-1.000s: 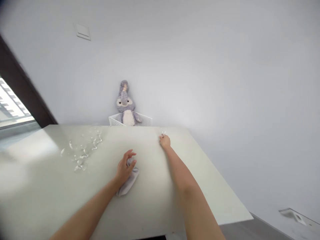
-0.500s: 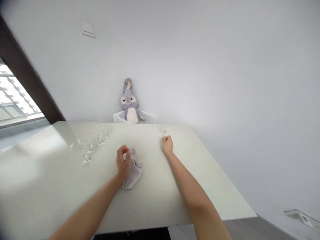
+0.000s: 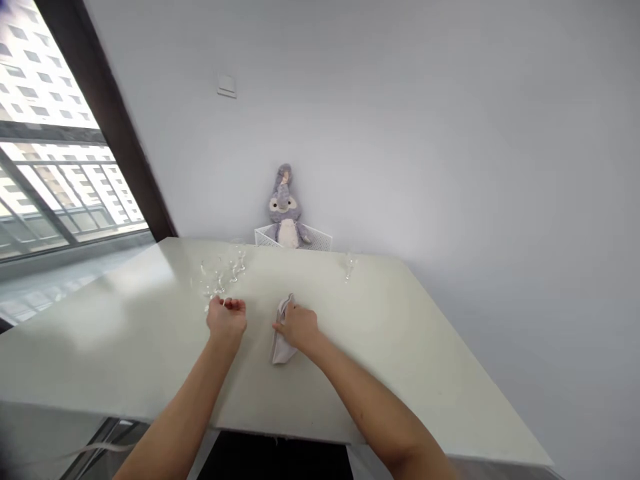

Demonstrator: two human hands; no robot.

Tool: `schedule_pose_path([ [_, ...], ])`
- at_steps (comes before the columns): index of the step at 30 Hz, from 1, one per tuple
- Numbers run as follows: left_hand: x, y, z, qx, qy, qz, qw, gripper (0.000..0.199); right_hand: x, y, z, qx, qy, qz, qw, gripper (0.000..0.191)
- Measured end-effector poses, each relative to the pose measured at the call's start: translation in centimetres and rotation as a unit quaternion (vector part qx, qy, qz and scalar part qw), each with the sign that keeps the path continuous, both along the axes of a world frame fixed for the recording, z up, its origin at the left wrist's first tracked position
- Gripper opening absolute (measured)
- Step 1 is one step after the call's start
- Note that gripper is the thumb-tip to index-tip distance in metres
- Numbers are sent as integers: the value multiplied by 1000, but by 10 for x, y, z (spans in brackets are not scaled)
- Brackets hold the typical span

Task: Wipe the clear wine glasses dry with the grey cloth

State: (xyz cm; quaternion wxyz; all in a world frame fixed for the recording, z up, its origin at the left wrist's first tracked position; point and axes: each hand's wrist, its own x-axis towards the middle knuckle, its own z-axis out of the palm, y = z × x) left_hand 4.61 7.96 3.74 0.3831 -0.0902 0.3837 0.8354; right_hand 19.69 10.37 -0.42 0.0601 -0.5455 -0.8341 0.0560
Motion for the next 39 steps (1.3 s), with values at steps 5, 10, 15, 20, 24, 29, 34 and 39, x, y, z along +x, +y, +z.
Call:
schedule_pose_path([
  [5,-53,-6,-9,-39,-80,-35,995,16,11,11,-12,10,55,-1,998,23],
  [10,-77,2,-13,8,-124,-112,986,45,28,18,-10,-48,144,-19,988,10],
  [15,-83,10,-18,61,-146,-119,980,41,43,23,-12,-111,308,-12,945,6],
  [20,-88,12,-19,79,-165,-96,978,27,55,27,-14,-215,509,-37,832,12],
  [24,-77,8,-15,61,-139,-103,983,17,62,37,-14,-249,743,-94,615,14],
  [29,-28,8,-2,66,-121,-171,976,13,65,45,-24,-208,794,-158,549,13],
  [34,35,12,10,130,-74,-315,937,15,67,40,-29,-200,794,-161,551,14],
  [39,69,27,12,159,-39,-421,892,17,76,34,-16,-160,797,-113,571,16],
])
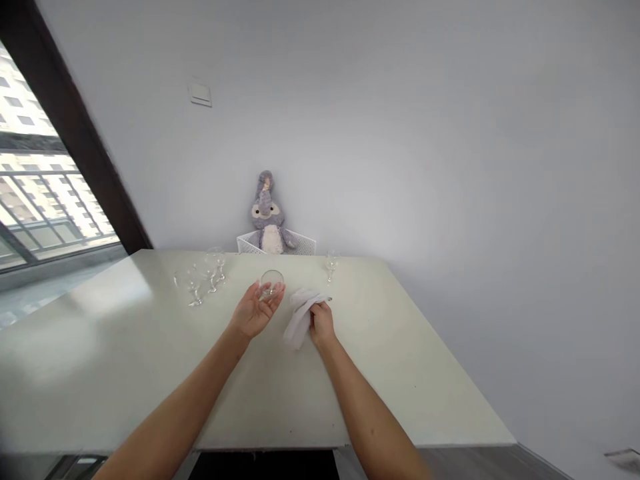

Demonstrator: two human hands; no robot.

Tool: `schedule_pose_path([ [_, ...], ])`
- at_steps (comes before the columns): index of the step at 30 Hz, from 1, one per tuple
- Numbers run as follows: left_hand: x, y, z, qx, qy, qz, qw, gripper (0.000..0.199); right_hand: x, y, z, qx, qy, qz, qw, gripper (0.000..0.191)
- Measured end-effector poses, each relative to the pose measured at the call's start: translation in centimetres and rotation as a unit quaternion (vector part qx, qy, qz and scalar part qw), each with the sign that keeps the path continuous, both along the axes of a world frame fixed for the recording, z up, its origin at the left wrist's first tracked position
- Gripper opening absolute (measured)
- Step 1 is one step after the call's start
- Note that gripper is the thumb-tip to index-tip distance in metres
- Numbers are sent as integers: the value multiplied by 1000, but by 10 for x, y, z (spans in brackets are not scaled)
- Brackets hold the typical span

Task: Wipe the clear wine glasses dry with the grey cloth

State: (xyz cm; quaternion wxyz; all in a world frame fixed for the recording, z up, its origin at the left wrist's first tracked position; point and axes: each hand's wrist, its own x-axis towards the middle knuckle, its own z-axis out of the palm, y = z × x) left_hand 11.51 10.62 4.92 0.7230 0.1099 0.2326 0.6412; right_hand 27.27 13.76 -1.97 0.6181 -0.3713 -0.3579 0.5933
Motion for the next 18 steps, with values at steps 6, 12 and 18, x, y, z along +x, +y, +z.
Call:
schedule_pose_path([
  [6,-3,24,-17,65,83,35,994,14,17,-9,22,89,-174,-131,972,34],
  [12,4,24,-45,145,175,62,972,27,-7,-29,21,207,-398,-15,894,38],
  [18,10,14,-58,154,220,50,962,33,-18,-35,22,129,-195,186,955,36],
])
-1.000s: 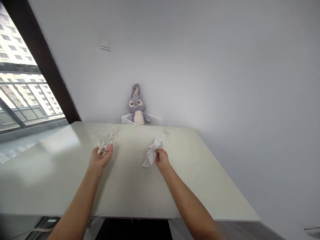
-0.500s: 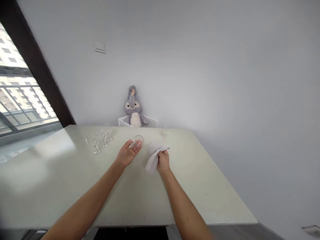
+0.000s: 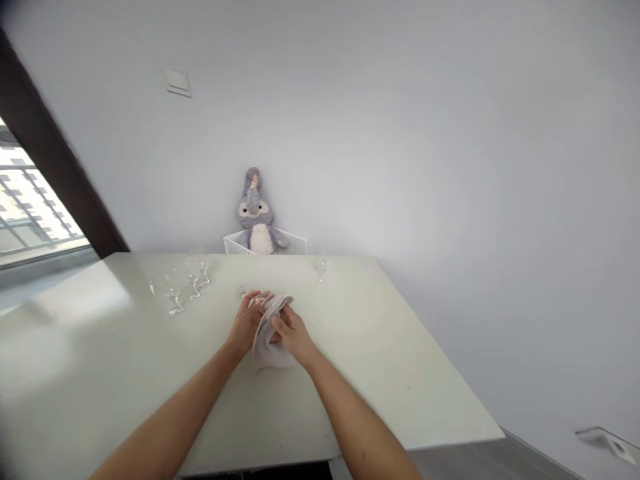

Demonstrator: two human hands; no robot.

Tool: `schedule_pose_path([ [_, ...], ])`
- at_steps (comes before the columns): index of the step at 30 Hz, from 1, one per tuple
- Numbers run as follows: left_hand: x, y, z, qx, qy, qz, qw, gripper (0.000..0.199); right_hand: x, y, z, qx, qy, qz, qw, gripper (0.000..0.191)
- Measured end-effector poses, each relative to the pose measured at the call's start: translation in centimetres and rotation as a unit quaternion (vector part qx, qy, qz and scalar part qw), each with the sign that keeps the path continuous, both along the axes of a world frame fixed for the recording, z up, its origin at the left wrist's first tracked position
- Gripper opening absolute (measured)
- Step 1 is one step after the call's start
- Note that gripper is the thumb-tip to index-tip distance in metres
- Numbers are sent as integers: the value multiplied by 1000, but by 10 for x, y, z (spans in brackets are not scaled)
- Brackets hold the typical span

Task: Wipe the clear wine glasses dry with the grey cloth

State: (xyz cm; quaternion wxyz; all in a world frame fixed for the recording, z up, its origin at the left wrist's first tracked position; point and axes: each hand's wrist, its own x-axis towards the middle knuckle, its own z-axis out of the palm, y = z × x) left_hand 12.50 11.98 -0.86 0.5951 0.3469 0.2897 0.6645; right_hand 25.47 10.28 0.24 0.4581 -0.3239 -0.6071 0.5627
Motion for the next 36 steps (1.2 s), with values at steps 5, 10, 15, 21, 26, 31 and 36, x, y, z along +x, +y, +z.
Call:
schedule_pose_path([
  [5,6,-11,6,29,84,-32,996,32,4,3,-2,-122,84,57,987,31],
  [10,1,-10,9,65,163,-58,983,41,10,11,-6,-229,226,43,946,26],
  [15,-10,-7,11,45,217,-75,972,48,8,5,-11,-81,65,36,994,33],
  [21,-21,-6,18,-8,296,-99,950,49,5,-2,-15,101,-180,-42,978,31],
  [26,-26,-12,26,43,318,-174,931,56,10,6,-12,-100,126,40,986,37],
  [31,-25,-10,21,54,380,-119,916,52,7,0,-11,-33,15,27,999,35],
  [36,-21,-7,16,49,423,-80,901,52,2,-3,-12,33,-83,-84,992,32],
])
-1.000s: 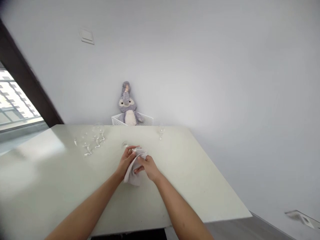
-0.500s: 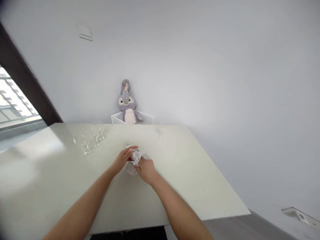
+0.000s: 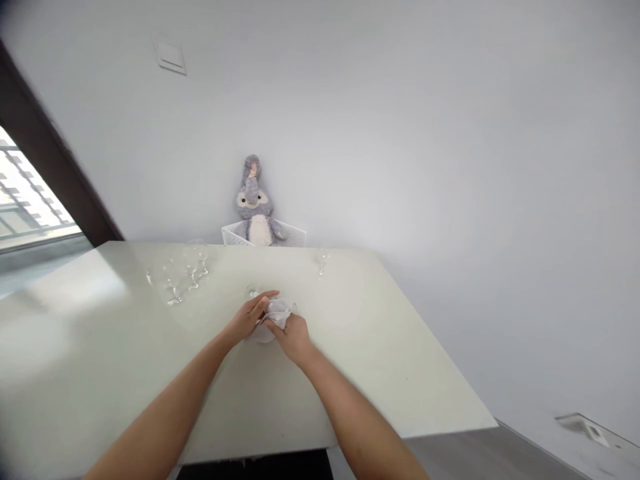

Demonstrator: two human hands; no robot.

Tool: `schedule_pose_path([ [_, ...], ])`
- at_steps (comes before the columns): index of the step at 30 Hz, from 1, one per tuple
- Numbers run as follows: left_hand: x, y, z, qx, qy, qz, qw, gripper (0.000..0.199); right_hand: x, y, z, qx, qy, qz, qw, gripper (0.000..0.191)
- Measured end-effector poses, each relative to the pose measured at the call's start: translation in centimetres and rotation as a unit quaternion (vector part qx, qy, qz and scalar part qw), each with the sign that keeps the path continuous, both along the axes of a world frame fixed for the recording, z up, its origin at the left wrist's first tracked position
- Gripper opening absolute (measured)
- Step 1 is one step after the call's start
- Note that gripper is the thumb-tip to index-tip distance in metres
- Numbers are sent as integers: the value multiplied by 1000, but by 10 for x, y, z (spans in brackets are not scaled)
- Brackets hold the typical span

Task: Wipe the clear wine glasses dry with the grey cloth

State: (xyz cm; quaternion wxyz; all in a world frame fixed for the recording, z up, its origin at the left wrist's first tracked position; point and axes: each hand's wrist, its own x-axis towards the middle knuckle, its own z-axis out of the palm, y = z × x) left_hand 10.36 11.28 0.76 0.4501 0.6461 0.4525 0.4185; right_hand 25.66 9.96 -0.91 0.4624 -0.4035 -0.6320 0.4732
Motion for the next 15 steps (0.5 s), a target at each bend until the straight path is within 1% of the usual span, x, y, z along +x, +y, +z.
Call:
schedule_pose_path([
  [1,0,-1,2,-9,-10,-17,1000,53,0,1,0,-40,42,16,998,35],
  [3,0,-5,7,-36,-47,-71,996,56,2,4,1,-123,148,59,980,41],
  [4,-1,-6,9,-43,-69,-93,992,58,2,5,1,-149,191,75,967,43],
  [5,-1,-7,11,-43,-87,-104,990,60,3,6,1,-159,213,90,960,43],
  [6,-2,-8,12,-37,-100,-102,989,60,3,6,-1,-156,210,105,960,43],
  [7,-3,-7,11,-32,-105,-90,990,59,3,6,-2,-139,180,115,967,41],
  [8,-4,-6,10,-29,-100,-75,992,58,2,5,-5,-111,131,115,978,39],
  [10,-4,-3,5,-34,-77,-46,995,55,1,2,-9,-30,2,75,997,32],
  [11,-4,-1,3,-37,-65,-37,997,53,0,1,-10,11,-53,42,998,28],
  [12,-3,0,0,-38,-56,-28,997,53,-1,1,-11,39,-88,13,995,26],
  [13,-2,1,-1,-34,-49,-21,998,52,-2,1,-11,46,-95,-3,994,24],
  [14,-1,1,-2,-28,-45,-16,998,52,-2,1,-10,30,-74,-1,997,25],
  [15,0,0,-2,-21,-42,-15,999,52,-1,2,-8,-6,-26,11,1000,27],
])
